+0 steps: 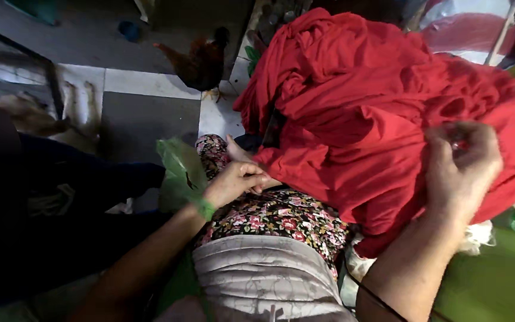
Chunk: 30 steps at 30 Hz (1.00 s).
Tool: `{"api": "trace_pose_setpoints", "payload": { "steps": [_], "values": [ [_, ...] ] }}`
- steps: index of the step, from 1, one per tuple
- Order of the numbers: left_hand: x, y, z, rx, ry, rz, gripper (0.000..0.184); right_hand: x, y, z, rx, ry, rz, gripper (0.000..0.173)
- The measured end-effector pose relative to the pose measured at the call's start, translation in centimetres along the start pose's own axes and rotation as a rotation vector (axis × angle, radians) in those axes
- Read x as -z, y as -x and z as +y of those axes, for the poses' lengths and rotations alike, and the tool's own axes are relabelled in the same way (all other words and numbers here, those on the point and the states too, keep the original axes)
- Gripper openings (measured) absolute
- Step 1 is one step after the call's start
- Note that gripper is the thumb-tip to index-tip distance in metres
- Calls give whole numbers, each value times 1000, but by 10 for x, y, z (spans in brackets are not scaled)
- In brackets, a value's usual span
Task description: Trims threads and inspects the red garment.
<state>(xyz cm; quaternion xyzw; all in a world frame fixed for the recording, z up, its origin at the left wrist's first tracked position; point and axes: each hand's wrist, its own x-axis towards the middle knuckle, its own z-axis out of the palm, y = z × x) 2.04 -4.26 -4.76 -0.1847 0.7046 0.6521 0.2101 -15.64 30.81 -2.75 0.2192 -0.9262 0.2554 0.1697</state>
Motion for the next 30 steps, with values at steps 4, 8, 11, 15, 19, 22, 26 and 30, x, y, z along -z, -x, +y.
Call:
{"api": "trace_pose_setpoints", "payload": {
  "steps": [4, 8, 11, 15, 19, 22, 26, 30],
  "values": [
    [-9, 21, 23, -173, -93, -260, 21, 26, -13, -73, -252, -193, 69, 45],
    [-31, 27, 53, -420, -219, -532, 22, 9, -14, -123, -92, -575, 117, 24],
    [-51, 31, 67, -555, -247, -689, 19, -37, -13, -174, -118, -799, -369, 33],
    [-67, 37, 64, -684, -213, -747, 17, -108, 6, -211, -133, -607, -923, 77],
    [-49, 44, 59, -751, -233, -576, 17, -126, 18, -208, -36, -549, -861, 35],
    [-25, 53, 49, -703, -352, -222, 21, -116, 9, -193, -86, -616, -716, 17],
    [6, 46, 28, -419, -734, 344, 17, -101, 5, -181, -193, -682, -649, 13],
    [37, 39, 19, -50, -828, 221, 38, -91, 3, -178, -168, -743, -677, 19]
  ]
}}
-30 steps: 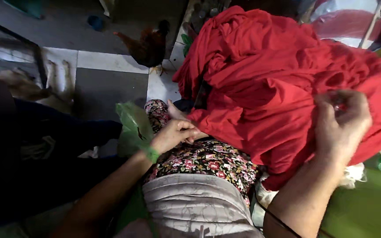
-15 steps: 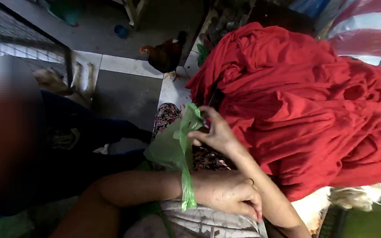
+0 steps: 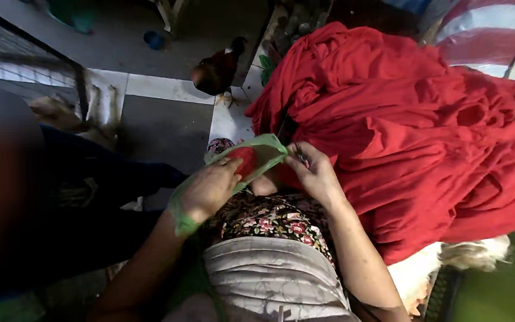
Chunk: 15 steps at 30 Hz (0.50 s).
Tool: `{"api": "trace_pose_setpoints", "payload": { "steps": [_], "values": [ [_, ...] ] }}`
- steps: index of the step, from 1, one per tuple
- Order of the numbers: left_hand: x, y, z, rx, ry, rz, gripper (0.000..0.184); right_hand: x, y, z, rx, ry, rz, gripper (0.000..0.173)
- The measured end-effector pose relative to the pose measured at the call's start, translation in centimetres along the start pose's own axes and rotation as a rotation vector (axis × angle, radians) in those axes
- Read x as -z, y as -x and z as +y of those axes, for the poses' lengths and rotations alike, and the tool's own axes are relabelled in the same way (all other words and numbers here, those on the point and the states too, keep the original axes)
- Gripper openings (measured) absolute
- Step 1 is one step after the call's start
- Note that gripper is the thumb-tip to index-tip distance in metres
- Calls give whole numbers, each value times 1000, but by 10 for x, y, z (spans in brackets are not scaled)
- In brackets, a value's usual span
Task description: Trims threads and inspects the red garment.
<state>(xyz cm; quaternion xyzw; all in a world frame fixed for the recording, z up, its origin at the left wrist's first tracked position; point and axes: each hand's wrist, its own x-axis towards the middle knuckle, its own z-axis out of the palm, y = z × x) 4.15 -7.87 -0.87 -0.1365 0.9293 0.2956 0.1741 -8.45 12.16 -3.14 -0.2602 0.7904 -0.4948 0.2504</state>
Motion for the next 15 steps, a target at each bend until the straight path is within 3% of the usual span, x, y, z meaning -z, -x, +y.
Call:
{"api": "trace_pose_setpoints", "payload": {
  "steps": [1, 3, 6, 10, 15],
  "values": [
    [4, 1, -3, 0, -10, -16, 44, 7, 1, -1, 8, 6, -14, 25],
    [11, 2, -5, -25, -11, 48, 39, 26, 7, 0, 19, 40, 11, 30],
    [17, 0, -9, -122, 51, 199, 20, 54, 21, 6, 35, 59, 101, 20],
    [8, -9, 1, -202, 143, 296, 20, 74, 39, 23, 41, -79, 217, 15],
    [6, -9, 0, -42, 490, 234, 34, 65, 33, 25, -1, -31, 192, 14]
  ]
}}
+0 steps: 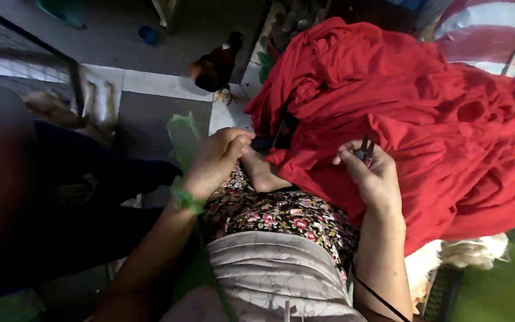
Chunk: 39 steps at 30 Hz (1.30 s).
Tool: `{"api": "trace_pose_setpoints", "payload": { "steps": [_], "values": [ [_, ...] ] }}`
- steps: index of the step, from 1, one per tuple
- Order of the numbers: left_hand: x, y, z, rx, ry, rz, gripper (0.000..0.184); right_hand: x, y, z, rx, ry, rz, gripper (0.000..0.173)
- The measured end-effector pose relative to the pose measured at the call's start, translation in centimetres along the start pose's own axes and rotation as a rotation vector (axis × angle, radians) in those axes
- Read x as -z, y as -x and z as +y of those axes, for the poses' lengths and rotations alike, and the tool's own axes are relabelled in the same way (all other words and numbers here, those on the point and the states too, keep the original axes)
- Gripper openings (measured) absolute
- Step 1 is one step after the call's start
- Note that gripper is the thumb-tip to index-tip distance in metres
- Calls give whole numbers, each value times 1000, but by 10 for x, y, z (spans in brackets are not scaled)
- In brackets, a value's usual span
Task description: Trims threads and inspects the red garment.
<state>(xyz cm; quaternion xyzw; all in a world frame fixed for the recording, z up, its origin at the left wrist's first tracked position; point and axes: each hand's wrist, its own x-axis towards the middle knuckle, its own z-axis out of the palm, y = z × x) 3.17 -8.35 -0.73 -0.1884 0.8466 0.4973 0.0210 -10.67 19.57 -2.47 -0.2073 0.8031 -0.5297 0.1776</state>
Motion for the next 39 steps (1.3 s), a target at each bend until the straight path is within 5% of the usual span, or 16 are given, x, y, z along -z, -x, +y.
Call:
{"api": "trace_pose_setpoints", "payload": {
  "steps": [7, 11, 16, 21, 25, 28, 36, 39],
  "values": [
    [0, -5, -1, -179, 334, 103, 24, -12, -1, 5, -24, -16, 16, 13],
    [-28, -1, 9, -74, 18, -147, 17, 2, 5, 3, -21, -19, 42, 15],
    [-92, -35, -19, 85, -185, -419, 51, 0, 3, 1, -16, 5, 33, 15],
    [-102, -34, -27, 117, 243, -353, 21, -4, 11, 2, -20, 55, -77, 15],
    [-86, -23, -16, 181, 776, -358, 21, -17, 16, 21, -47, 37, -103, 11],
    [-92, -22, -18, 186, 918, -380, 25, -21, 19, 24, -59, 1, -86, 16],
    [-66, -21, -3, 43, 388, -318, 26, -25, 37, 28, 29, -26, -34, 44],
    [-64, -27, -13, -5, 385, -343, 32, -37, 42, 37, 271, 292, -76, 26]
  ]
}}
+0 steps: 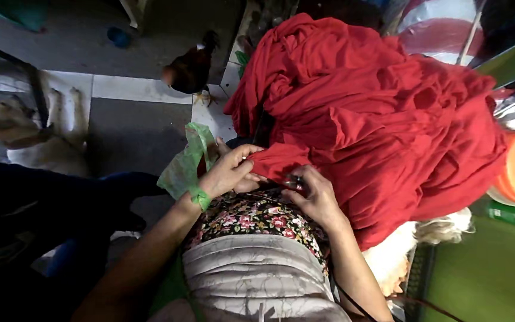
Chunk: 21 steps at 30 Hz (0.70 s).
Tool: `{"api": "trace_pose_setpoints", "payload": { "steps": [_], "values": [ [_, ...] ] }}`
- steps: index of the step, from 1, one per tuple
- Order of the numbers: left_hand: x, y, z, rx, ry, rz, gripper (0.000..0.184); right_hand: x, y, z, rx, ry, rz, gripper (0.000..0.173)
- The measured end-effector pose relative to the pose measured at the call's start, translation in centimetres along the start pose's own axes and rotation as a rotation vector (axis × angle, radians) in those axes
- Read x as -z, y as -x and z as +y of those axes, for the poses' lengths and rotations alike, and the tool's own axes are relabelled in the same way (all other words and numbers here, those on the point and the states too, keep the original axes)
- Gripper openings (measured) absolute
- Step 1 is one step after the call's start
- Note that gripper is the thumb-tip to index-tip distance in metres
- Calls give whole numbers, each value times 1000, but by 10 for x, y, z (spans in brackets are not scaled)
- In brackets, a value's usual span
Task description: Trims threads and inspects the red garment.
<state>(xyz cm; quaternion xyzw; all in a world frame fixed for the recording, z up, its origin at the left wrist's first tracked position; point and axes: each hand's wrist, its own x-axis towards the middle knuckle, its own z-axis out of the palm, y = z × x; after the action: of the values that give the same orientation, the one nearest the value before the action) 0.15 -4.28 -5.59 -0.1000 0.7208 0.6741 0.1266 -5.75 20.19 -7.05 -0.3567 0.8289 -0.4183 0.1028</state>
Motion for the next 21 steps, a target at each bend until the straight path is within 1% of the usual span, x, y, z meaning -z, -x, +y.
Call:
{"api": "trace_pose_setpoints", "payload": {
  "steps": [1, 3, 5, 7, 10, 12, 13, 15, 16, 18, 21],
  "values": [
    [1, -2, 0, -13, 4, -4, 34, -3, 2, 3, 76, 67, 8, 18],
    [1, -4, 0, -36, 28, -16, 37, -4, 7, 8, 124, 71, 34, 17],
    [2, -3, 0, -56, 31, -36, 38, 0, 13, 9, 104, -18, 76, 16],
    [4, 1, 0, -81, 19, -43, 33, 6, 18, 8, 78, -69, 100, 13],
    [3, 2, -1, -80, -17, -73, 33, 7, 21, 5, 29, 69, 50, 15],
    [-1, 4, 4, -48, -79, -34, 30, 5, 17, -4, -28, 112, 1, 19],
    [-4, 5, 7, -41, -106, 2, 24, 5, 14, -8, -68, 76, -25, 23],
    [-12, 4, 10, -35, -125, 80, 13, 4, 7, -14, -160, -84, -62, 32],
    [-14, 3, 10, -40, -132, 104, 13, 4, 4, -16, -188, -171, -60, 31],
    [-15, 1, 4, -69, -134, 116, 18, 1, -2, -17, -237, -290, -45, 28],
    [-15, 2, 5, -64, -53, 87, 33, 1, -5, -15, -310, -352, -59, 26]
  ]
}}
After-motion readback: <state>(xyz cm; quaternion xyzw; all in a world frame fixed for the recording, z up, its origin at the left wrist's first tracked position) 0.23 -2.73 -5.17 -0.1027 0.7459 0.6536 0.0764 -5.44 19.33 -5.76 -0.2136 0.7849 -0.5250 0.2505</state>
